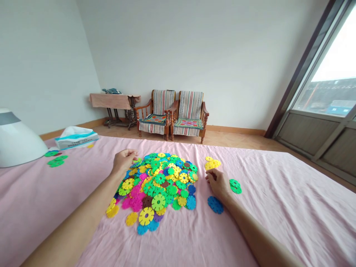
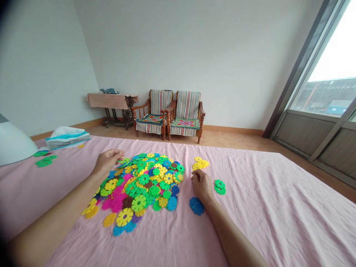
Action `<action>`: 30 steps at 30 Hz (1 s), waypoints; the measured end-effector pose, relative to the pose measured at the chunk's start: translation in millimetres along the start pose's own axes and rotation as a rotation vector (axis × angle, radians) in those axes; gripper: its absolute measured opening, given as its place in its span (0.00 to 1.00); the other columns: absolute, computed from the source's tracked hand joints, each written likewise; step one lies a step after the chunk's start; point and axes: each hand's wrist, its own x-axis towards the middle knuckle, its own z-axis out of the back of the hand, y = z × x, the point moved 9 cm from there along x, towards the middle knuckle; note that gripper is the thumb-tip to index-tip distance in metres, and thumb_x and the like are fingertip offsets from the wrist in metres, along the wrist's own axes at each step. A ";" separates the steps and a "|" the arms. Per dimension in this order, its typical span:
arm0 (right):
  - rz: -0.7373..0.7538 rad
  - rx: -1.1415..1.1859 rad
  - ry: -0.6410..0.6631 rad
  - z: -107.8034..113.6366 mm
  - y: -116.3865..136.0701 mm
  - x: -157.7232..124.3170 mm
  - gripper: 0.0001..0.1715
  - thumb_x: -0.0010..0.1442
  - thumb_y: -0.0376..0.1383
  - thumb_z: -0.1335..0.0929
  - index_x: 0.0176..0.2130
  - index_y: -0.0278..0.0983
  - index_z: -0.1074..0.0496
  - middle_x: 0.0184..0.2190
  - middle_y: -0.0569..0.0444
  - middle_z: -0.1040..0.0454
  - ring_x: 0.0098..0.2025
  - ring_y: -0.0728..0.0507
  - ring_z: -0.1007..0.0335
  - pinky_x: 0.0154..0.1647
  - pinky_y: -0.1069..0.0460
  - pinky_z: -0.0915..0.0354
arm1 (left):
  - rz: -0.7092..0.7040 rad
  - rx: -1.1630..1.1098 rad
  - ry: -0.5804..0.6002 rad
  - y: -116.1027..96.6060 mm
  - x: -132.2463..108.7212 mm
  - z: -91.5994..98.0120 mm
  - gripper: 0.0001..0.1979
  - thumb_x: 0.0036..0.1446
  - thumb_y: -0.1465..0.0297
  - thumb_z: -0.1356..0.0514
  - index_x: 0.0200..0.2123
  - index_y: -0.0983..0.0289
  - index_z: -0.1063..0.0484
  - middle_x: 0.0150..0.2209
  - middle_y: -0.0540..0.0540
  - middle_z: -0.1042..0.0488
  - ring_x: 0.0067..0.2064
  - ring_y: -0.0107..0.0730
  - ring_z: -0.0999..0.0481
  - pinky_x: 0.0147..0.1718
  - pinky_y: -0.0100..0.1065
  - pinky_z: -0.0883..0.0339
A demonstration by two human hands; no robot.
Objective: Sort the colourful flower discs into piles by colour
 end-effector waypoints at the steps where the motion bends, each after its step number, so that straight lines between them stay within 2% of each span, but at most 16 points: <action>1: 0.001 0.000 0.001 -0.1 0.4 0.0 0.14 0.55 0.37 0.40 0.35 0.37 0.27 0.27 0.54 0.23 0.30 0.44 0.26 0.32 0.53 0.34 | -0.011 0.014 0.011 0.6 -1.2 -1.6 0.16 0.37 0.61 0.38 0.29 0.66 0.27 0.27 0.55 0.24 0.24 0.29 0.27 0.20 0.25 0.38; 6: 0.003 0.001 0.009 -0.5 1.5 -0.1 0.14 0.55 0.37 0.40 0.36 0.38 0.27 0.27 0.54 0.23 0.30 0.44 0.25 0.32 0.53 0.34 | -0.095 0.096 0.151 -3.4 -16.9 -26.1 0.14 0.38 0.62 0.38 0.27 0.65 0.26 0.24 0.53 0.24 0.24 0.31 0.27 0.21 0.28 0.37; 10: 0.003 -0.005 0.010 -0.4 1.6 -0.4 0.14 0.55 0.36 0.40 0.35 0.38 0.27 0.27 0.54 0.23 0.31 0.44 0.26 0.32 0.53 0.34 | -0.203 0.159 0.314 -24.8 -40.9 -56.4 0.09 0.40 0.66 0.38 0.26 0.64 0.24 0.25 0.53 0.23 0.29 0.34 0.24 0.30 0.31 0.33; 14: 0.008 -0.014 0.008 0.3 3.5 -1.2 0.14 0.55 0.37 0.40 0.36 0.37 0.28 0.27 0.54 0.23 0.30 0.44 0.26 0.32 0.53 0.35 | -0.488 0.411 0.509 -56.5 -82.2 -93.6 0.07 0.49 0.70 0.41 0.29 0.61 0.22 0.31 0.53 0.22 0.32 0.34 0.25 0.34 0.33 0.32; 17: 0.010 -0.025 0.004 1.3 5.7 -2.0 0.14 0.55 0.36 0.40 0.36 0.37 0.27 0.27 0.54 0.23 0.30 0.44 0.26 0.32 0.53 0.35 | -0.666 0.588 0.557 -67.9 -109.7 -112.8 0.09 0.50 0.71 0.39 0.36 0.61 0.22 0.36 0.54 0.25 0.37 0.36 0.25 0.39 0.36 0.32; 20: 0.011 -0.038 -0.003 2.0 7.0 -2.4 0.14 0.55 0.36 0.40 0.36 0.37 0.27 0.28 0.53 0.23 0.30 0.45 0.26 0.32 0.53 0.35 | -0.787 0.699 0.557 -70.3 -126.7 -123.0 0.13 0.49 0.71 0.35 0.40 0.60 0.23 0.41 0.56 0.27 0.46 0.42 0.28 0.46 0.40 0.34; 22: 0.013 -0.044 -0.005 2.2 6.9 -2.4 0.14 0.56 0.35 0.39 0.36 0.37 0.27 0.28 0.54 0.22 0.30 0.45 0.26 0.32 0.53 0.35 | -0.830 0.731 0.576 -68.7 -133.2 -126.0 0.11 0.49 0.71 0.35 0.39 0.59 0.24 0.42 0.56 0.28 0.47 0.42 0.30 0.48 0.40 0.35; 27: 0.026 -0.062 -0.019 4.2 12.2 -4.0 0.13 0.56 0.35 0.39 0.36 0.37 0.26 0.28 0.54 0.23 0.30 0.45 0.27 0.34 0.52 0.35 | -0.790 0.675 0.718 -63.6 -141.2 -126.4 0.09 0.52 0.74 0.37 0.38 0.60 0.24 0.39 0.54 0.26 0.44 0.38 0.28 0.46 0.38 0.35; 30: 0.165 -0.079 0.023 -0.5 40.5 -10.9 0.12 0.57 0.34 0.38 0.37 0.38 0.26 0.31 0.52 0.24 0.32 0.45 0.29 0.36 0.52 0.35 | -0.779 0.612 0.747 -68.7 -148.2 -125.0 0.12 0.51 0.69 0.35 0.41 0.59 0.24 0.40 0.54 0.24 0.45 0.39 0.27 0.47 0.39 0.35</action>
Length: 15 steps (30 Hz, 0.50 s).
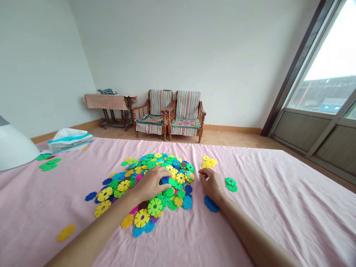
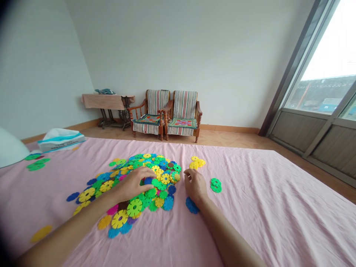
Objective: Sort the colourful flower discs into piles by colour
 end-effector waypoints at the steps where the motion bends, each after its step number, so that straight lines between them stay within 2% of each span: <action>1: 0.088 -0.008 0.025 -2.6 16.0 -1.9 0.12 0.58 0.33 0.38 0.38 0.38 0.25 0.33 0.52 0.25 0.34 0.45 0.29 0.37 0.51 0.35 | -0.002 -0.007 -0.021 -3.3 -0.7 1.4 0.14 0.50 0.67 0.34 0.42 0.58 0.24 0.41 0.54 0.24 0.46 0.40 0.27 0.48 0.40 0.35; 4: 0.365 -0.086 0.114 -15.7 65.1 -13.0 0.16 0.59 0.30 0.38 0.44 0.39 0.26 0.42 0.49 0.26 0.44 0.43 0.32 0.46 0.48 0.36 | 0.020 0.019 -0.086 -10.6 -2.9 1.8 0.15 0.52 0.63 0.35 0.44 0.58 0.24 0.43 0.55 0.24 0.47 0.41 0.28 0.48 0.41 0.36; 6: 0.474 -0.184 0.171 -27.6 85.1 -20.1 0.21 0.60 0.29 0.38 0.51 0.41 0.29 0.50 0.48 0.28 0.52 0.41 0.37 0.52 0.44 0.40 | 0.031 0.057 -0.109 -13.4 -4.7 -2.1 0.13 0.54 0.65 0.37 0.44 0.58 0.24 0.43 0.54 0.24 0.47 0.41 0.28 0.48 0.42 0.36; 8: 0.518 -0.250 0.220 -38.0 93.2 -24.1 0.24 0.61 0.29 0.38 0.55 0.42 0.32 0.55 0.49 0.31 0.56 0.39 0.41 0.55 0.42 0.43 | 0.033 0.088 -0.122 -13.9 -6.8 -6.6 0.13 0.55 0.67 0.37 0.45 0.58 0.25 0.44 0.54 0.24 0.47 0.41 0.28 0.49 0.42 0.36; 10: 0.531 -0.270 0.245 -43.6 94.6 -25.7 0.24 0.61 0.29 0.38 0.56 0.42 0.34 0.55 0.50 0.31 0.57 0.38 0.42 0.55 0.41 0.45 | 0.033 0.110 -0.142 -11.8 -9.3 -8.5 0.14 0.55 0.69 0.38 0.46 0.58 0.26 0.46 0.55 0.25 0.48 0.41 0.29 0.49 0.43 0.37; 15: 0.562 -0.319 0.239 -44.8 95.5 -29.9 0.18 0.62 0.29 0.37 0.50 0.43 0.31 0.45 0.53 0.26 0.48 0.41 0.36 0.51 0.43 0.44 | 0.042 0.116 -0.213 -0.3 -15.3 -3.3 0.11 0.59 0.70 0.43 0.44 0.59 0.25 0.44 0.54 0.23 0.46 0.39 0.28 0.48 0.42 0.35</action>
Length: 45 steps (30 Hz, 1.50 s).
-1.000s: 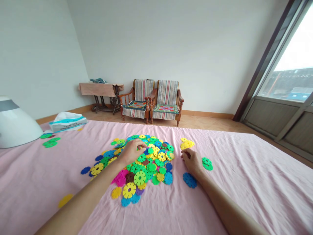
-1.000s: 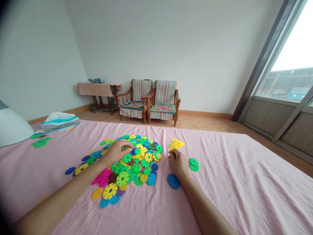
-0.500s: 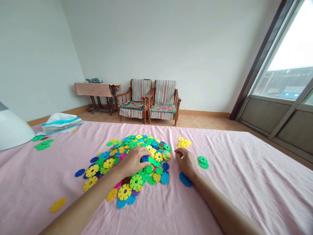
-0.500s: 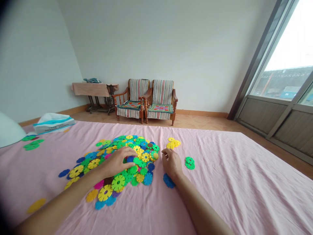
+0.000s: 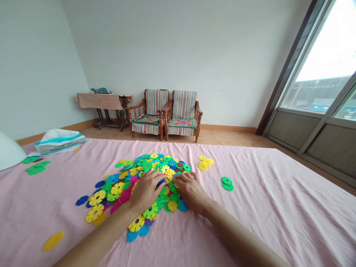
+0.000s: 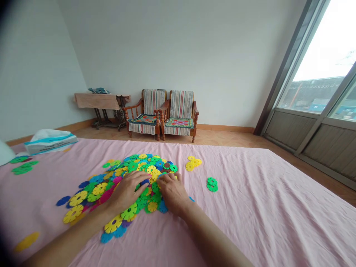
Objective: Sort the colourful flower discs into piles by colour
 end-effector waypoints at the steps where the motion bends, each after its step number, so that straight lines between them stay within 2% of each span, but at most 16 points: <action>1: 0.015 -0.028 0.004 -0.5 2.6 -0.7 0.16 0.62 0.29 0.37 0.48 0.42 0.30 0.43 0.52 0.26 0.46 0.42 0.35 0.50 0.44 0.43 | 0.003 -0.005 -0.008 2.6 -0.7 0.6 0.11 0.59 0.70 0.44 0.44 0.59 0.25 0.43 0.54 0.23 0.46 0.39 0.27 0.47 0.42 0.35; 5: 0.068 -0.090 0.024 -3.9 12.4 -2.3 0.10 0.64 0.31 0.39 0.41 0.38 0.28 0.33 0.51 0.26 0.38 0.43 0.34 0.42 0.48 0.39 | 0.005 0.009 -0.025 7.9 -3.2 0.2 0.11 0.60 0.69 0.46 0.43 0.59 0.25 0.43 0.55 0.23 0.46 0.39 0.27 0.48 0.42 0.35; 8: -0.039 0.033 -0.108 9.5 -5.3 -0.7 0.14 0.65 0.32 0.40 0.38 0.38 0.27 0.34 0.51 0.26 0.37 0.44 0.33 0.40 0.50 0.38 | 0.003 0.020 -0.025 7.1 -4.6 -1.3 0.12 0.61 0.69 0.46 0.44 0.60 0.25 0.43 0.55 0.23 0.46 0.39 0.28 0.47 0.42 0.35; 11: -0.391 0.183 -0.337 32.0 -68.1 -8.9 0.13 0.61 0.36 0.38 0.36 0.38 0.24 0.36 0.50 0.26 0.39 0.44 0.31 0.41 0.51 0.37 | 0.004 0.021 -0.025 5.6 -5.4 -1.8 0.11 0.61 0.70 0.46 0.44 0.60 0.26 0.44 0.55 0.24 0.47 0.39 0.28 0.48 0.42 0.36; 13: -0.702 0.248 -0.334 31.5 -122.7 -23.4 0.11 0.56 0.38 0.35 0.34 0.39 0.22 0.31 0.52 0.25 0.34 0.44 0.30 0.36 0.52 0.36 | 0.006 0.023 -0.018 5.4 -5.5 -2.5 0.11 0.61 0.70 0.46 0.44 0.60 0.26 0.44 0.55 0.24 0.47 0.39 0.28 0.48 0.42 0.36; 14: -0.781 0.249 -0.338 33.3 -144.3 -29.6 0.11 0.55 0.38 0.34 0.33 0.37 0.22 0.29 0.52 0.24 0.31 0.45 0.29 0.33 0.52 0.37 | 0.007 0.025 -0.016 5.5 -5.5 -2.8 0.11 0.61 0.70 0.46 0.44 0.60 0.27 0.44 0.55 0.24 0.47 0.39 0.28 0.48 0.43 0.36; 18: -0.963 0.234 -0.370 42.7 -209.5 -53.2 0.13 0.52 0.35 0.35 0.32 0.32 0.23 0.22 0.50 0.25 0.25 0.44 0.29 0.25 0.53 0.38 | 0.009 0.027 -0.028 5.5 -5.0 -2.2 0.11 0.60 0.71 0.46 0.44 0.60 0.27 0.44 0.54 0.24 0.47 0.39 0.28 0.48 0.42 0.36; 21: -1.002 0.230 -0.393 49.1 -227.1 -61.3 0.16 0.52 0.33 0.37 0.37 0.29 0.24 0.22 0.49 0.24 0.24 0.45 0.28 0.25 0.53 0.37 | 0.009 0.030 -0.024 5.4 -5.1 -3.5 0.11 0.60 0.72 0.46 0.45 0.60 0.27 0.44 0.54 0.24 0.47 0.39 0.28 0.48 0.42 0.36; 23: -0.983 0.208 -0.408 52.4 -221.5 -58.6 0.19 0.54 0.32 0.39 0.41 0.27 0.25 0.30 0.43 0.23 0.27 0.44 0.26 0.29 0.51 0.35 | 0.010 0.033 -0.017 5.7 -5.5 -4.8 0.12 0.60 0.72 0.46 0.45 0.61 0.27 0.44 0.54 0.24 0.47 0.39 0.28 0.48 0.42 0.37; 26: -0.860 0.210 -0.356 44.9 -188.9 -40.7 0.19 0.55 0.32 0.39 0.42 0.29 0.25 0.39 0.39 0.24 0.31 0.44 0.27 0.34 0.50 0.35 | 0.013 0.032 -0.019 6.5 -6.3 -5.5 0.11 0.61 0.72 0.46 0.45 0.61 0.27 0.44 0.54 0.24 0.47 0.39 0.28 0.48 0.42 0.37; 30: -0.579 0.318 -0.151 14.2 -120.6 -11.1 0.10 0.52 0.31 0.34 0.32 0.37 0.23 0.31 0.52 0.24 0.32 0.47 0.28 0.36 0.54 0.36 | 0.017 0.031 -0.026 7.2 -6.9 -4.6 0.11 0.61 0.71 0.46 0.45 0.60 0.27 0.43 0.54 0.24 0.47 0.39 0.28 0.48 0.42 0.36; 32: -0.483 0.309 -0.084 4.8 -94.3 -5.8 0.09 0.51 0.30 0.33 0.33 0.37 0.23 0.32 0.52 0.25 0.34 0.46 0.29 0.37 0.54 0.37 | 0.013 0.030 -0.030 6.7 -6.8 -3.9 0.11 0.60 0.72 0.45 0.44 0.60 0.27 0.43 0.53 0.24 0.46 0.38 0.28 0.48 0.42 0.36; 34: -0.424 0.257 -0.034 0.1 -78.9 -5.3 0.11 0.51 0.28 0.34 0.35 0.35 0.24 0.35 0.49 0.26 0.37 0.45 0.30 0.39 0.53 0.38 | 0.009 0.032 -0.031 6.2 -6.5 -3.8 0.11 0.60 0.72 0.45 0.44 0.60 0.27 0.43 0.53 0.24 0.46 0.38 0.28 0.48 0.42 0.36; 36: -0.404 0.216 -0.005 -1.4 -73.2 -7.5 0.12 0.52 0.26 0.35 0.35 0.35 0.25 0.37 0.48 0.27 0.39 0.45 0.31 0.41 0.53 0.39 | 0.008 0.034 -0.032 5.9 -6.1 -3.8 0.11 0.60 0.72 0.45 0.45 0.60 0.27 0.43 0.53 0.24 0.46 0.38 0.28 0.48 0.42 0.36; 40: -0.404 0.239 -0.008 1.3 -74.1 -12.1 0.09 0.54 0.28 0.35 0.32 0.36 0.26 0.34 0.50 0.27 0.37 0.45 0.31 0.40 0.54 0.41 | 0.007 0.034 -0.038 5.7 -5.9 -3.3 0.11 0.60 0.72 0.45 0.44 0.60 0.27 0.43 0.53 0.23 0.46 0.38 0.27 0.48 0.42 0.36; 45: -0.538 0.394 -0.089 1.3 -97.6 -20.4 0.10 0.55 0.31 0.37 0.29 0.37 0.26 0.26 0.52 0.26 0.32 0.45 0.31 0.34 0.53 0.42 | 0.001 0.036 -0.042 5.7 -6.1 -2.8 0.11 0.60 0.72 0.45 0.44 0.60 0.26 0.43 0.54 0.23 0.46 0.38 0.27 0.48 0.42 0.35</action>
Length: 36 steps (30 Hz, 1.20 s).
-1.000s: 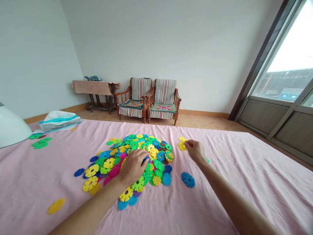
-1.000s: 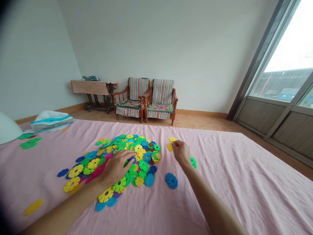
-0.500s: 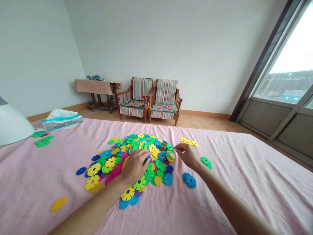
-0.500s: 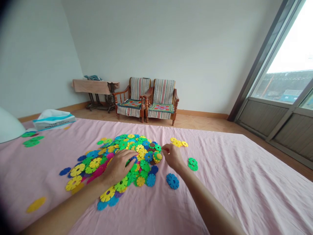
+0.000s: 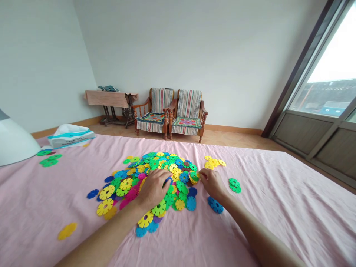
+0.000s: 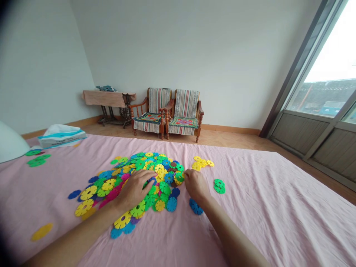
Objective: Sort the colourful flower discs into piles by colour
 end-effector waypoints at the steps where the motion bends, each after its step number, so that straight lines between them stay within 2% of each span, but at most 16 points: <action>1: -0.030 0.025 -0.005 0.4 -6.6 1.6 0.11 0.56 0.32 0.38 0.29 0.36 0.26 0.24 0.52 0.26 0.29 0.45 0.31 0.32 0.53 0.41 | 0.000 0.000 -0.001 0.0 0.2 0.0 0.11 0.60 0.72 0.45 0.44 0.60 0.27 0.43 0.54 0.23 0.46 0.38 0.27 0.48 0.42 0.35; 6: -0.115 0.176 0.049 -5.2 -25.9 6.6 0.14 0.57 0.36 0.39 0.34 0.34 0.26 0.19 0.55 0.27 0.21 0.47 0.32 0.23 0.54 0.40 | 0.009 0.000 0.010 0.5 1.0 -1.3 0.11 0.61 0.72 0.46 0.44 0.61 0.27 0.43 0.54 0.24 0.47 0.39 0.28 0.48 0.43 0.36; 10: -0.070 0.257 0.129 -9.3 -12.1 6.3 0.14 0.57 0.38 0.37 0.34 0.36 0.25 0.24 0.55 0.25 0.25 0.47 0.30 0.26 0.54 0.36 | 0.004 -0.006 0.016 0.5 0.9 -1.8 0.11 0.61 0.72 0.46 0.45 0.61 0.27 0.44 0.54 0.24 0.47 0.39 0.28 0.48 0.43 0.36; 12: -0.018 0.205 0.095 -5.4 -2.3 5.6 0.13 0.57 0.37 0.37 0.35 0.36 0.24 0.28 0.53 0.24 0.29 0.46 0.29 0.30 0.53 0.35 | 0.005 -0.005 0.016 1.0 0.8 -1.8 0.11 0.61 0.72 0.46 0.45 0.60 0.27 0.44 0.54 0.24 0.47 0.39 0.28 0.48 0.43 0.35; 15: 0.114 0.011 0.029 -2.1 14.6 0.9 0.12 0.57 0.34 0.36 0.38 0.36 0.24 0.35 0.49 0.24 0.37 0.44 0.29 0.39 0.51 0.35 | 0.003 -0.002 0.013 0.9 0.4 -1.3 0.11 0.60 0.72 0.46 0.45 0.60 0.27 0.44 0.53 0.24 0.47 0.38 0.28 0.48 0.43 0.35; 18: 0.250 -0.126 0.056 -8.4 31.2 -7.6 0.18 0.56 0.34 0.33 0.47 0.37 0.26 0.42 0.47 0.26 0.46 0.41 0.32 0.48 0.48 0.38 | -0.003 -0.006 -0.003 -0.4 0.2 0.5 0.11 0.60 0.72 0.45 0.44 0.60 0.27 0.43 0.53 0.23 0.46 0.38 0.27 0.48 0.42 0.35; 20: 0.295 -0.159 0.091 -11.0 38.8 -12.2 0.19 0.56 0.34 0.33 0.48 0.37 0.27 0.43 0.46 0.26 0.47 0.41 0.33 0.49 0.48 0.39 | -0.002 -0.008 -0.019 -0.1 0.1 2.5 0.10 0.61 0.72 0.46 0.43 0.60 0.27 0.43 0.53 0.23 0.46 0.37 0.27 0.47 0.41 0.35; 22: 0.313 -0.158 0.133 -12.6 43.4 -14.4 0.13 0.59 0.34 0.35 0.44 0.38 0.26 0.41 0.48 0.26 0.44 0.42 0.32 0.46 0.50 0.39 | 0.006 0.007 -0.049 2.1 0.2 6.1 0.10 0.61 0.72 0.46 0.41 0.60 0.26 0.41 0.53 0.23 0.45 0.37 0.27 0.47 0.41 0.35; 23: 0.308 -0.146 0.146 -13.0 43.9 -14.4 0.11 0.60 0.35 0.36 0.40 0.38 0.25 0.38 0.49 0.25 0.41 0.43 0.31 0.43 0.51 0.39 | 0.015 0.023 -0.069 4.1 0.1 8.3 0.09 0.61 0.72 0.46 0.40 0.61 0.26 0.41 0.53 0.23 0.45 0.37 0.27 0.46 0.41 0.35; 25: 0.252 -0.078 0.137 -12.2 39.5 -11.6 0.13 0.62 0.36 0.38 0.33 0.37 0.26 0.32 0.51 0.25 0.35 0.45 0.31 0.37 0.53 0.39 | 0.043 0.055 -0.112 9.3 0.0 13.0 0.09 0.60 0.72 0.46 0.38 0.61 0.26 0.39 0.53 0.23 0.43 0.38 0.27 0.45 0.41 0.35; 30: 0.023 0.226 0.126 -20.6 12.3 -3.5 0.12 0.59 0.37 0.37 0.39 0.36 0.27 0.25 0.56 0.26 0.25 0.48 0.34 0.25 0.55 0.43 | 0.068 0.095 -0.122 14.3 0.2 14.6 0.07 0.59 0.72 0.45 0.35 0.61 0.26 0.36 0.53 0.23 0.41 0.38 0.27 0.43 0.41 0.35; 33: 0.020 0.212 0.132 -22.2 6.9 -1.1 0.11 0.57 0.36 0.37 0.35 0.36 0.26 0.27 0.55 0.25 0.28 0.47 0.32 0.28 0.55 0.41 | 0.053 0.111 -0.086 11.7 0.4 11.7 0.08 0.59 0.73 0.45 0.34 0.61 0.26 0.36 0.54 0.23 0.41 0.38 0.28 0.44 0.41 0.36; 36: 0.045 0.093 0.074 -10.0 5.9 1.0 0.13 0.57 0.34 0.38 0.35 0.37 0.25 0.31 0.53 0.24 0.33 0.46 0.30 0.34 0.53 0.38 | 0.054 0.113 -0.074 10.8 0.3 11.1 0.08 0.60 0.72 0.45 0.34 0.61 0.26 0.35 0.54 0.24 0.41 0.39 0.28 0.43 0.41 0.36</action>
